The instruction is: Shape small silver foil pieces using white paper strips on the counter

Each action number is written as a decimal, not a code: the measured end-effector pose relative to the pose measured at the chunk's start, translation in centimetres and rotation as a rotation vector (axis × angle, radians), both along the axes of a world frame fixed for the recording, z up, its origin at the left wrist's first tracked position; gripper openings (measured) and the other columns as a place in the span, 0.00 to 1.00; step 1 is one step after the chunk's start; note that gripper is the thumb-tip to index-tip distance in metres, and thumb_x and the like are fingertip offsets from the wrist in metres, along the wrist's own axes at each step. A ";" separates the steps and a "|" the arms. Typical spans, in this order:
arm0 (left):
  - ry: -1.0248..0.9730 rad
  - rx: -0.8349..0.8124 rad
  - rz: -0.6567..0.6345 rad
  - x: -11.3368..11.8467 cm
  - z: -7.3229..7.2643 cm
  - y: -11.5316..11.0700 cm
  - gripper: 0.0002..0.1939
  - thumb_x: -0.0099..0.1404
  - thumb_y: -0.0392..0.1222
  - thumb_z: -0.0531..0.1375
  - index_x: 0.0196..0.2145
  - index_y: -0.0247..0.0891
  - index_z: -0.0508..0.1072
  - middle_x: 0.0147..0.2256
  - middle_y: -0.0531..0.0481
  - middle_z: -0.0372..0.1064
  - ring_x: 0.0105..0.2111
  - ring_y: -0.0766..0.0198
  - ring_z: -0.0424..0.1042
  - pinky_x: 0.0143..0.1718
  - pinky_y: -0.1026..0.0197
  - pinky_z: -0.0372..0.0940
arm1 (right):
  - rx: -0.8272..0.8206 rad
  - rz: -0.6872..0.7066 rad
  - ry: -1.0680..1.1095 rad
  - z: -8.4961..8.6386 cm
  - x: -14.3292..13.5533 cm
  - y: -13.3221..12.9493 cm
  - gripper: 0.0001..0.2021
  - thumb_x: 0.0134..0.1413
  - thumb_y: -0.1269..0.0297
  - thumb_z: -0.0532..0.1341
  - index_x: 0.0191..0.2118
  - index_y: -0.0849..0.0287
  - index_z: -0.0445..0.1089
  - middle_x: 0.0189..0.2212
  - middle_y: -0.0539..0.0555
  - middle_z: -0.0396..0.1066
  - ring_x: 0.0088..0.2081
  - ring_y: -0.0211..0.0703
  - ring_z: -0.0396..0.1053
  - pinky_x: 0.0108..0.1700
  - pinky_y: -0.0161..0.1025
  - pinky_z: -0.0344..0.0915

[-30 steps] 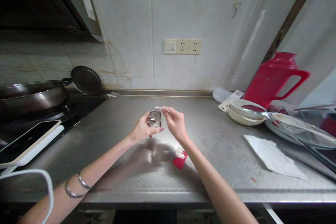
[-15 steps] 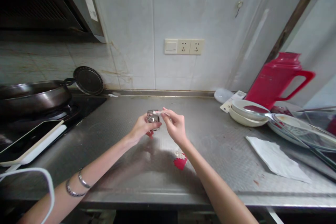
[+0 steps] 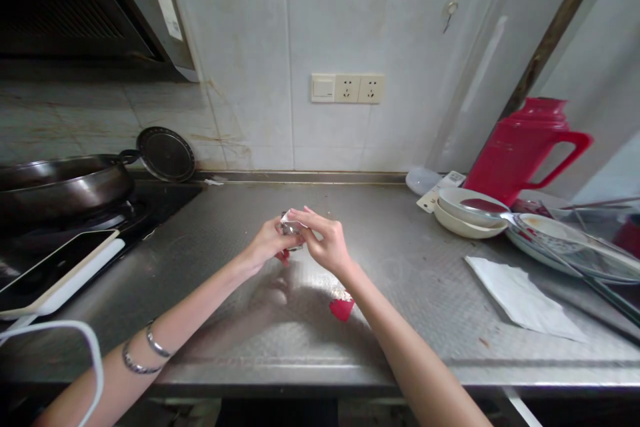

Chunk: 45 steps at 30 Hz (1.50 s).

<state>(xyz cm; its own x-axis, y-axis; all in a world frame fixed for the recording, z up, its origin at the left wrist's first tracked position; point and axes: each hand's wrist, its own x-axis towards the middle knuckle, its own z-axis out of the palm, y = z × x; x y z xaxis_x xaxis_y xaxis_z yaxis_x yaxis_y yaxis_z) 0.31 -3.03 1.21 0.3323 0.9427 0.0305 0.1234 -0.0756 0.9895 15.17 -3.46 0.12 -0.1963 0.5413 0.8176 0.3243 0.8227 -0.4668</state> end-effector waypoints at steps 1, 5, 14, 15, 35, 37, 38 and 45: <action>-0.013 -0.009 0.011 -0.1 0.0 0.1 0.20 0.49 0.45 0.67 0.38 0.35 0.69 0.21 0.58 0.62 0.14 0.75 0.60 0.14 0.71 0.61 | 0.024 0.007 -0.005 0.0 -0.1 0.0 0.15 0.58 0.70 0.54 0.46 0.49 0.73 0.44 0.49 0.75 0.46 0.45 0.72 0.59 0.54 0.60; -0.034 -0.042 0.051 -0.3 -0.2 0.7 0.20 0.49 0.47 0.67 0.38 0.36 0.70 0.22 0.58 0.62 0.15 0.75 0.60 0.15 0.70 0.62 | 0.038 0.028 -0.018 0.4 -0.2 -0.4 0.13 0.58 0.69 0.55 0.44 0.49 0.74 0.41 0.49 0.76 0.42 0.44 0.74 0.62 0.57 0.54; 0.035 -0.033 0.031 -0.1 -0.6 0.6 0.24 0.47 0.46 0.68 0.40 0.35 0.68 0.22 0.57 0.64 0.14 0.75 0.59 0.13 0.70 0.59 | -0.070 -0.084 0.171 0.7 0.2 0.2 0.11 0.57 0.64 0.56 0.40 0.54 0.77 0.33 0.43 0.77 0.31 0.37 0.74 0.62 0.55 0.56; 0.040 -0.031 0.022 0.1 -0.7 0.5 0.23 0.47 0.44 0.69 0.39 0.35 0.68 0.21 0.57 0.64 0.14 0.75 0.59 0.12 0.70 0.59 | -0.057 -0.120 0.181 0.7 0.3 0.3 0.11 0.58 0.64 0.56 0.41 0.53 0.76 0.34 0.43 0.77 0.32 0.37 0.74 0.62 0.54 0.55; 0.067 0.030 0.035 -0.3 -1.2 1.2 0.26 0.47 0.45 0.69 0.42 0.35 0.65 0.23 0.57 0.64 0.15 0.74 0.61 0.12 0.70 0.59 | -0.209 -0.058 0.273 1.0 -0.1 -0.4 0.11 0.55 0.59 0.59 0.33 0.56 0.77 0.32 0.50 0.77 0.36 0.46 0.74 0.44 0.45 0.70; 0.064 0.046 0.036 -0.2 -1.5 1.1 0.30 0.45 0.44 0.70 0.43 0.34 0.64 0.26 0.54 0.66 0.15 0.75 0.61 0.12 0.70 0.59 | -0.234 -0.181 0.384 0.9 0.4 0.3 0.12 0.54 0.57 0.59 0.33 0.58 0.76 0.32 0.52 0.77 0.35 0.46 0.73 0.37 0.41 0.70; 0.046 0.055 0.040 -0.1 -1.7 1.1 0.32 0.44 0.45 0.71 0.44 0.34 0.63 0.28 0.53 0.67 0.16 0.74 0.62 0.12 0.71 0.60 | -0.249 -0.212 0.397 0.9 0.7 0.7 0.13 0.53 0.56 0.59 0.33 0.59 0.76 0.31 0.53 0.77 0.33 0.45 0.72 0.36 0.39 0.69; -0.059 0.149 0.034 -0.1 -2.3 1.2 0.37 0.42 0.46 0.71 0.48 0.36 0.62 0.34 0.49 0.68 0.22 0.72 0.65 0.12 0.72 0.59 | -0.612 0.058 0.339 0.6 1.1 1.8 0.17 0.49 0.52 0.61 0.35 0.62 0.76 0.30 0.54 0.75 0.33 0.41 0.70 0.35 0.38 0.67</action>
<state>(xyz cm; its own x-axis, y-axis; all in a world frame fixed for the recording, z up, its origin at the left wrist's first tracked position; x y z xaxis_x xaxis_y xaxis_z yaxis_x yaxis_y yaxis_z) 0.17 -1.80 -1.08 0.2937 0.9369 0.1897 0.0700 -0.2190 0.9732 16.25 -1.63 0.67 -0.0268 0.9204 0.3901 0.0427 0.3910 -0.9194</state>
